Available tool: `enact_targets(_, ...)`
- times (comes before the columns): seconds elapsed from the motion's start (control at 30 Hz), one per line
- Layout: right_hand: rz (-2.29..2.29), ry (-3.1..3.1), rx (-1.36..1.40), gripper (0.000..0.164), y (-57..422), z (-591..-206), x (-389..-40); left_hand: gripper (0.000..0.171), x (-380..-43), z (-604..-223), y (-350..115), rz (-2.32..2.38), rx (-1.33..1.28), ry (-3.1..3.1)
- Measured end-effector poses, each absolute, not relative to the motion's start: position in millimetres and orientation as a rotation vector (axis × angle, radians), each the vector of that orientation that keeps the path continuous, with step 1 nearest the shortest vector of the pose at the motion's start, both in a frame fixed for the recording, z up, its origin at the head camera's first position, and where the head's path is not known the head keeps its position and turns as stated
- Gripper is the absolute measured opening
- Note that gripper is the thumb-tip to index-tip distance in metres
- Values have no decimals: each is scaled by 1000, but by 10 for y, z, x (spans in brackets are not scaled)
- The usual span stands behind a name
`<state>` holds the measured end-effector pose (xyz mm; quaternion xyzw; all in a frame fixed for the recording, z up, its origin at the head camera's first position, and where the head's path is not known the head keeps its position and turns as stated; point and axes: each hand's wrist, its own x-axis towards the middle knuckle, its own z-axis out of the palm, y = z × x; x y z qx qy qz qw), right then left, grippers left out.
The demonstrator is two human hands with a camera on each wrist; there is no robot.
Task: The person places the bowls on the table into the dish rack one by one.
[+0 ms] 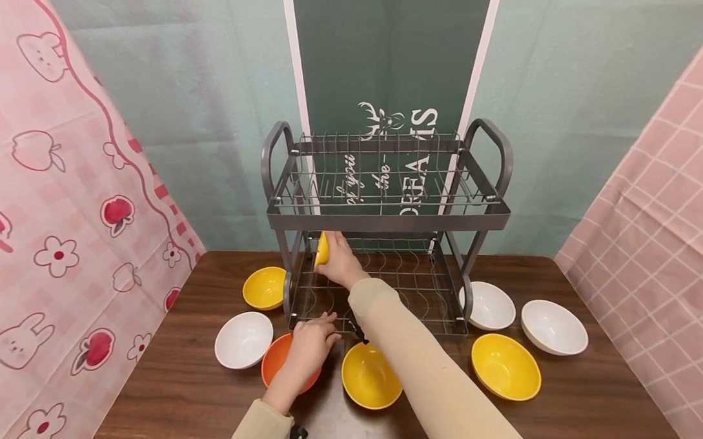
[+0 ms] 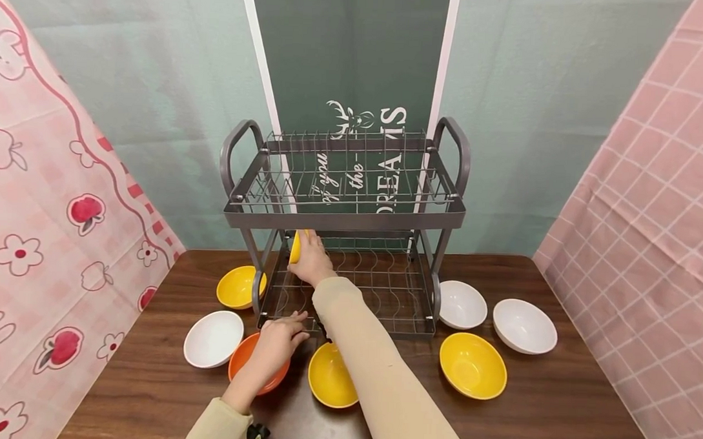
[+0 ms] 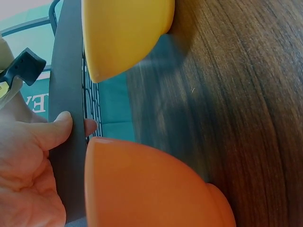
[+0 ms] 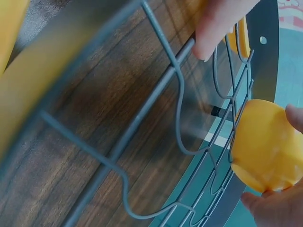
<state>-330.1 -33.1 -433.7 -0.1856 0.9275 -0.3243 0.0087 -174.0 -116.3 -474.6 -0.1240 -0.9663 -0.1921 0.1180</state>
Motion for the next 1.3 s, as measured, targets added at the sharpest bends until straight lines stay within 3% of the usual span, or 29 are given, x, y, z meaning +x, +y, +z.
enact_targets(0.8,-1011,2834,-797,85,-35,-4141,-3159,12,-1718,-4743,-1186,-534,-351,-2844)
enact_targets(1.3,-910,2766,-845,92,218,-4028,-2970,12,-1732,-4735,-1142,-547,-355,-2844)
